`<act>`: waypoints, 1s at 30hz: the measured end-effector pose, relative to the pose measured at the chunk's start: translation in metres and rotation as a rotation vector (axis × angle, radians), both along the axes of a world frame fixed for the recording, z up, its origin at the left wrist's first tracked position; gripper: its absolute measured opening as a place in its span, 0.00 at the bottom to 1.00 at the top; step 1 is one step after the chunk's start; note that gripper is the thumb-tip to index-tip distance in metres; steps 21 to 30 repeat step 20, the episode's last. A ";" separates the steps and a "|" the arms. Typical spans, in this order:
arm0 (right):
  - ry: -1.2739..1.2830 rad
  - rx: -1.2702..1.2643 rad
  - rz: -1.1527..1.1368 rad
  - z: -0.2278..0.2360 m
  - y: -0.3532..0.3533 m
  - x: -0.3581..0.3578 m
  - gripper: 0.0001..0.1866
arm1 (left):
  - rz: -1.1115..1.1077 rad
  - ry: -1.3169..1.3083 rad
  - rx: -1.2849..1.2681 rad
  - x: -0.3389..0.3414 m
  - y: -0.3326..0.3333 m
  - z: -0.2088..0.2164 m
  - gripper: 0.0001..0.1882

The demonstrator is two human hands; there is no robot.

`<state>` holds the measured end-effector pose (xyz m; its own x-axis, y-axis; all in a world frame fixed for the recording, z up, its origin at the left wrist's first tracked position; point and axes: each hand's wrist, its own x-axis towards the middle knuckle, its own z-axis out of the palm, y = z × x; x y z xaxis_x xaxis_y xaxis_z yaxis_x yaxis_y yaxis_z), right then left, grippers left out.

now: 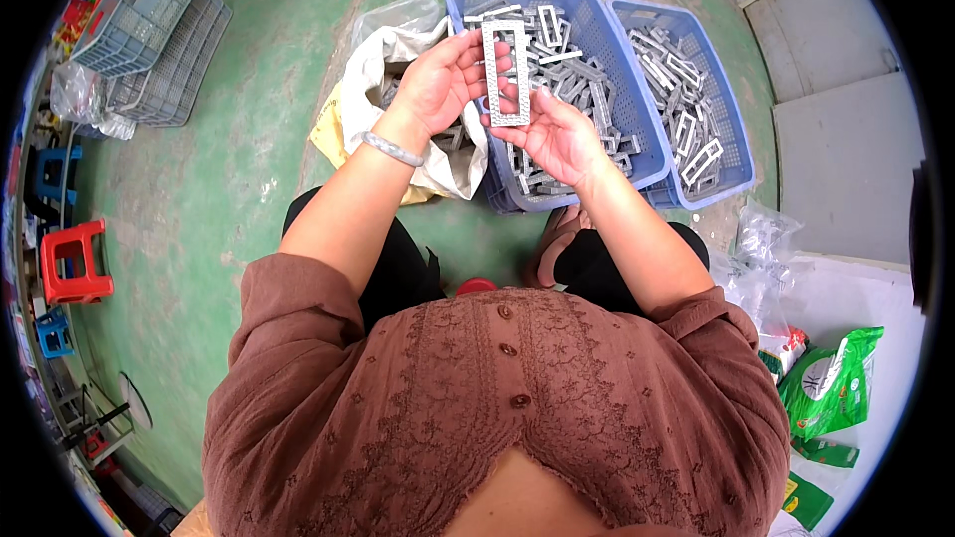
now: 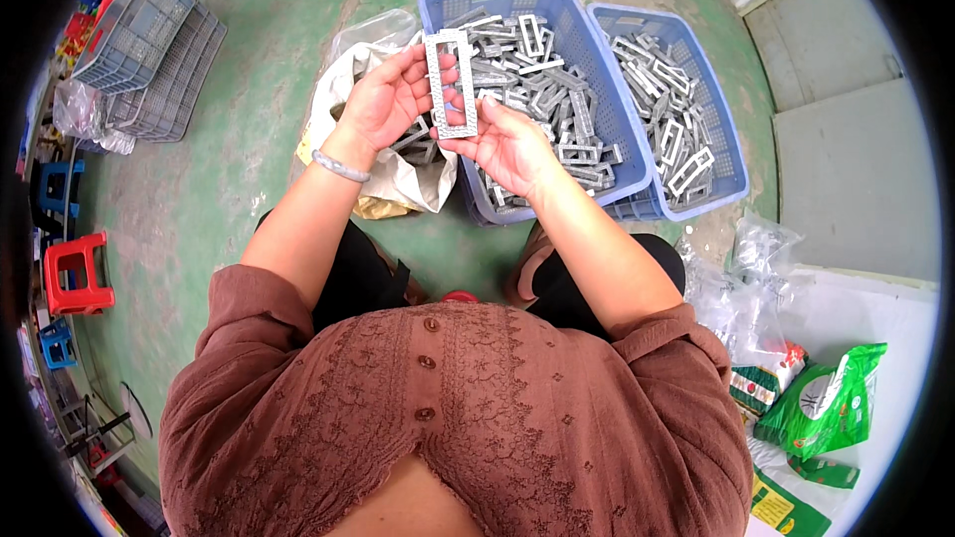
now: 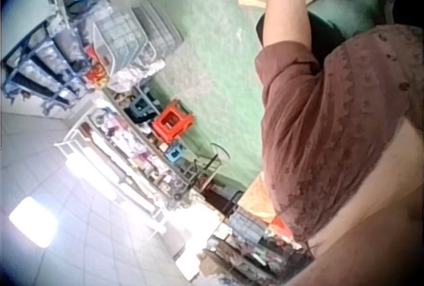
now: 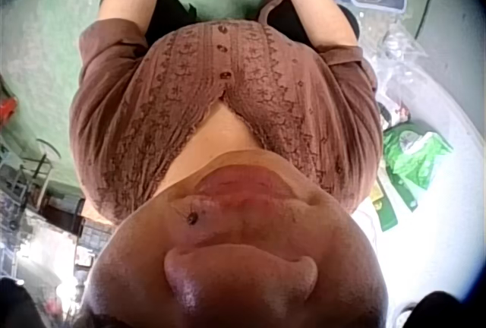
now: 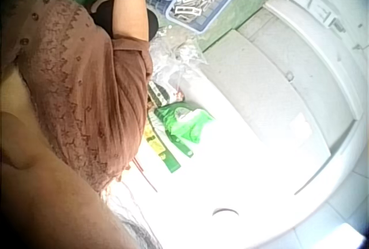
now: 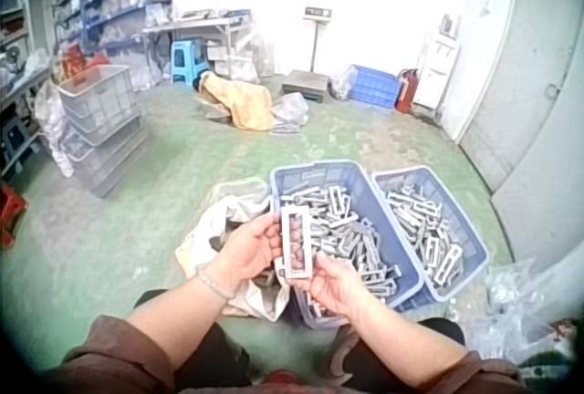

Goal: The person sits on a low stool and sorts small rectangular metal frames. They pick up frames from a white sack, inspect them, and place them into a blue plastic crate. Another person is visible in the background performing a similar task.

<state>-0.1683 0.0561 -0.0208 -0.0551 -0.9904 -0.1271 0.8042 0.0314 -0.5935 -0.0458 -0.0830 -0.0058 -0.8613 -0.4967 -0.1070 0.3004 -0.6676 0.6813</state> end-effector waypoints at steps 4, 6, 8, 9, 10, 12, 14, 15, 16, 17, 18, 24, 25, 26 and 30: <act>-0.008 0.001 0.011 -0.001 0.000 0.000 0.20 | 0.001 -0.008 0.001 0.000 -0.001 -0.001 0.19; -0.012 0.002 0.013 -0.001 -0.001 0.000 0.20 | 0.004 -0.012 0.001 0.000 -0.001 -0.001 0.19; -0.016 0.002 0.015 -0.002 -0.001 0.000 0.20 | 0.007 -0.016 0.000 0.000 -0.001 0.000 0.19; -0.014 0.002 0.014 -0.001 0.000 0.000 0.20 | 0.009 -0.020 0.002 0.000 0.000 0.000 0.19; -0.013 0.002 0.014 -0.001 0.000 0.000 0.20 | 0.012 -0.024 0.005 0.000 0.000 0.001 0.19; -0.012 0.004 0.012 0.000 0.000 0.001 0.20 | 0.014 -0.025 0.009 0.000 0.000 0.001 0.19; -0.014 0.011 0.010 0.000 0.000 0.001 0.21 | 0.010 -0.021 0.016 0.000 -0.001 -0.001 0.19; -0.012 0.008 0.010 0.001 0.000 0.001 0.21 | 0.010 -0.021 0.017 -0.001 -0.001 -0.001 0.19; -0.009 0.005 0.009 0.002 0.000 0.002 0.21 | 0.008 -0.021 0.018 -0.001 -0.001 -0.002 0.19; -0.006 0.002 0.009 0.003 0.000 0.002 0.22 | 0.007 -0.020 0.019 -0.001 -0.001 -0.002 0.19; -0.007 -0.001 0.013 0.003 0.000 0.002 0.22 | 0.009 -0.023 0.018 -0.001 -0.001 -0.002 0.19; -0.007 -0.007 0.020 0.002 0.000 0.002 0.22 | 0.012 -0.027 0.017 0.000 -0.001 -0.001 0.19; -0.007 -0.007 0.020 0.002 0.000 0.002 0.22 | 0.012 -0.027 0.017 0.000 -0.001 -0.001 0.19; -0.007 -0.007 0.020 0.002 0.000 0.002 0.22 | 0.012 -0.027 0.017 0.000 -0.001 -0.001 0.19; -0.007 -0.007 0.020 0.002 0.000 0.002 0.22 | 0.012 -0.027 0.017 0.000 -0.001 -0.001 0.19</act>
